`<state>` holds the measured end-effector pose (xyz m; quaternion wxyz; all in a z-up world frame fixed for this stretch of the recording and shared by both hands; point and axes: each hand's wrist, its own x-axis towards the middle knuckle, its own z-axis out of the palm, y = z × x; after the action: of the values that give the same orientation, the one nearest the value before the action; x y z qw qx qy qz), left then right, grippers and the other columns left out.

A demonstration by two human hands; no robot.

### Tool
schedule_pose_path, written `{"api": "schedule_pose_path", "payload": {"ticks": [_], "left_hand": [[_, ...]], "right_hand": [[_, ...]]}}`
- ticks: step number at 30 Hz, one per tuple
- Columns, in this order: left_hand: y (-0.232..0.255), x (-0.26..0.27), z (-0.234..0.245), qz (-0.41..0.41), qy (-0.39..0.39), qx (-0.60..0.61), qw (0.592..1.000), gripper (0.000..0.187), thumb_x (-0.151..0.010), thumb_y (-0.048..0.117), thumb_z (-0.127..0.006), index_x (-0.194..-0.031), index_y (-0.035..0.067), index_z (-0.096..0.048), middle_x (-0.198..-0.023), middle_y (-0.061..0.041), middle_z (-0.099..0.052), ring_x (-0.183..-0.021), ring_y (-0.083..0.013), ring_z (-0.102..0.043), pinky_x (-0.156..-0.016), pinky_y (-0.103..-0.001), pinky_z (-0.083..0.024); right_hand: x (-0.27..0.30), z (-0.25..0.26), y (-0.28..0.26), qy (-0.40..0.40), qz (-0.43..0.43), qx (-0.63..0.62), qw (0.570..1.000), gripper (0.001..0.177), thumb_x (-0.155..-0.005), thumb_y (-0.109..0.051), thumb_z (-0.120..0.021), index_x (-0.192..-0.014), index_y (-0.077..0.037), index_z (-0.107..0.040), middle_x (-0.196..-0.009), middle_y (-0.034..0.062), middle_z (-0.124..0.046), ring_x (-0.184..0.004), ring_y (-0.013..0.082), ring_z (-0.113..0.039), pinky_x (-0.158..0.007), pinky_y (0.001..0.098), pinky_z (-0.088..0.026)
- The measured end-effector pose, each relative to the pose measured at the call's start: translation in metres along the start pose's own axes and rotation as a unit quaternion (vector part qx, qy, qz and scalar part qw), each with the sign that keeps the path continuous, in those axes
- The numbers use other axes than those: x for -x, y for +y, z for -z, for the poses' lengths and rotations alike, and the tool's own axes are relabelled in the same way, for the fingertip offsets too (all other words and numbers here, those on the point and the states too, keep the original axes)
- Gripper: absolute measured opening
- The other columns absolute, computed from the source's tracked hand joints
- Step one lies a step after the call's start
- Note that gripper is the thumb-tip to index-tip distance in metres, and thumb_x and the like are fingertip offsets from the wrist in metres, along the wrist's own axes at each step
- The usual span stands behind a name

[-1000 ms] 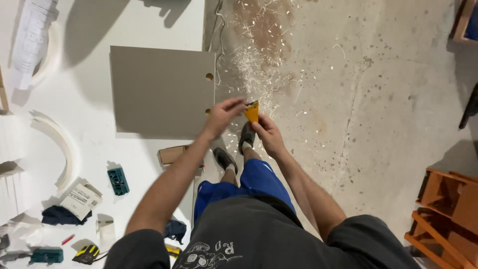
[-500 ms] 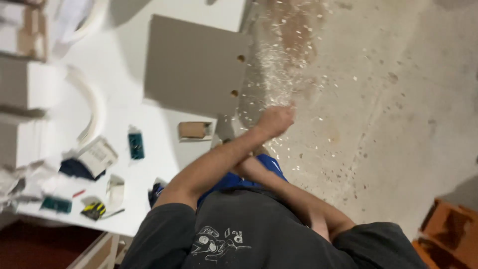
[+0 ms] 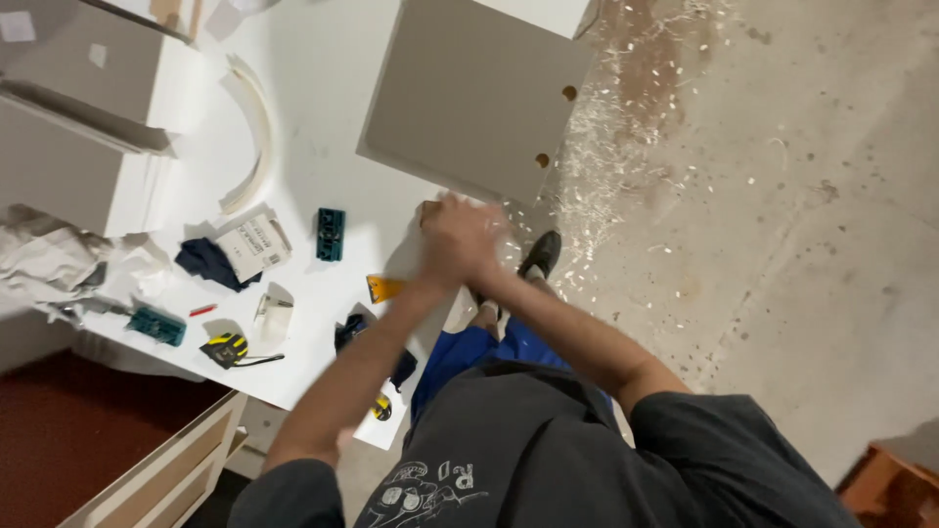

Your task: Apply edge banding to wooden panels using an iron and trim the excess with a hand tool

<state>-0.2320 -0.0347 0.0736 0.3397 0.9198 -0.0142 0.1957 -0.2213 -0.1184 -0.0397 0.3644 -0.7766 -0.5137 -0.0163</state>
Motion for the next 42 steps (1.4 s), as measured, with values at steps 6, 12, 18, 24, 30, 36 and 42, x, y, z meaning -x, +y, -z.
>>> {"api": "schedule_pose_path", "payload": {"ticks": [6,12,18,24,30,36,42], "left_hand": [[-0.054,-0.061,0.054,0.125,-0.008,-0.021,0.992,0.032,-0.108,0.039,-0.065,-0.118,0.010,-0.072,-0.112,-0.011,-0.075,-0.107,-0.0308,-0.072,-0.092,-0.043,-0.055],[-0.107,-0.121,-0.027,0.083,-0.090,-0.070,0.990,0.033,-0.110,0.026,-0.057,-0.133,0.005,-0.066,-0.141,-0.018,-0.061,-0.133,-0.0361,-0.056,-0.111,-0.050,-0.043],[-0.149,-0.179,-0.124,0.013,-0.108,-0.146,0.983,0.040,-0.109,0.024,-0.056,-0.145,0.007,-0.059,-0.155,-0.016,-0.048,-0.144,-0.0360,-0.042,-0.118,-0.052,-0.033],[-0.129,-0.178,-0.120,-0.035,-0.063,-0.200,0.977,0.042,-0.111,0.024,-0.053,-0.147,0.002,-0.058,-0.156,-0.017,-0.049,-0.146,-0.0343,-0.041,-0.125,-0.049,-0.026],[-0.124,-0.178,-0.113,-0.060,-0.046,-0.222,0.972,0.041,-0.109,0.022,-0.059,-0.144,0.001,-0.063,-0.153,-0.018,-0.052,-0.144,-0.0356,-0.044,-0.124,-0.049,-0.031],[-0.122,-0.180,-0.111,-0.061,-0.048,-0.222,0.972,0.042,-0.107,0.022,-0.060,-0.143,0.000,-0.063,-0.153,-0.019,-0.052,-0.144,-0.0359,-0.045,-0.124,-0.050,-0.031],[-0.118,-0.181,-0.111,-0.045,-0.067,-0.219,0.972,0.044,-0.109,0.024,-0.057,-0.145,0.001,-0.060,-0.155,-0.019,-0.050,-0.145,-0.0358,-0.043,-0.125,-0.050,-0.029]], "right_hand": [[-0.019,0.012,0.025,0.012,-0.070,0.029,0.997,0.024,-0.084,-0.025,-0.076,-0.106,-0.019,-0.069,-0.116,0.0059,-0.064,-0.111,0.0306,-0.066,-0.091,0.0409,-0.051],[0.024,0.130,0.004,0.188,-0.286,-0.183,0.922,0.053,-0.091,-0.003,-0.073,-0.141,-0.015,-0.059,-0.135,0.0192,-0.060,-0.104,0.0299,-0.068,-0.084,0.0371,-0.060],[0.053,0.106,0.048,0.271,-0.315,-0.136,0.899,0.044,-0.097,-0.006,-0.072,-0.139,-0.014,-0.061,-0.153,0.0199,-0.049,-0.138,0.0365,-0.055,-0.111,0.0427,-0.054],[0.051,0.094,0.056,0.269,-0.294,-0.171,0.901,0.040,-0.099,-0.002,-0.068,-0.137,-0.011,-0.062,-0.155,0.0211,-0.045,-0.144,0.0390,-0.047,-0.120,0.0443,-0.046],[0.003,0.107,0.178,0.211,-0.339,-0.034,0.916,0.035,-0.108,-0.028,-0.057,-0.142,-0.017,-0.057,-0.147,0.0152,-0.057,-0.089,0.0262,-0.078,-0.065,0.0311,-0.069],[-0.053,0.150,0.244,0.232,-0.299,-0.090,0.921,0.044,-0.107,-0.007,-0.063,-0.148,-0.017,-0.049,-0.118,0.0101,-0.052,-0.098,0.0221,-0.049,-0.080,0.0327,-0.050],[0.033,0.117,0.073,0.180,-0.308,-0.109,0.928,0.034,-0.105,-0.013,-0.057,-0.139,-0.013,-0.058,-0.142,0.0196,-0.055,-0.117,0.0339,-0.063,-0.088,0.0415,-0.063]]}}
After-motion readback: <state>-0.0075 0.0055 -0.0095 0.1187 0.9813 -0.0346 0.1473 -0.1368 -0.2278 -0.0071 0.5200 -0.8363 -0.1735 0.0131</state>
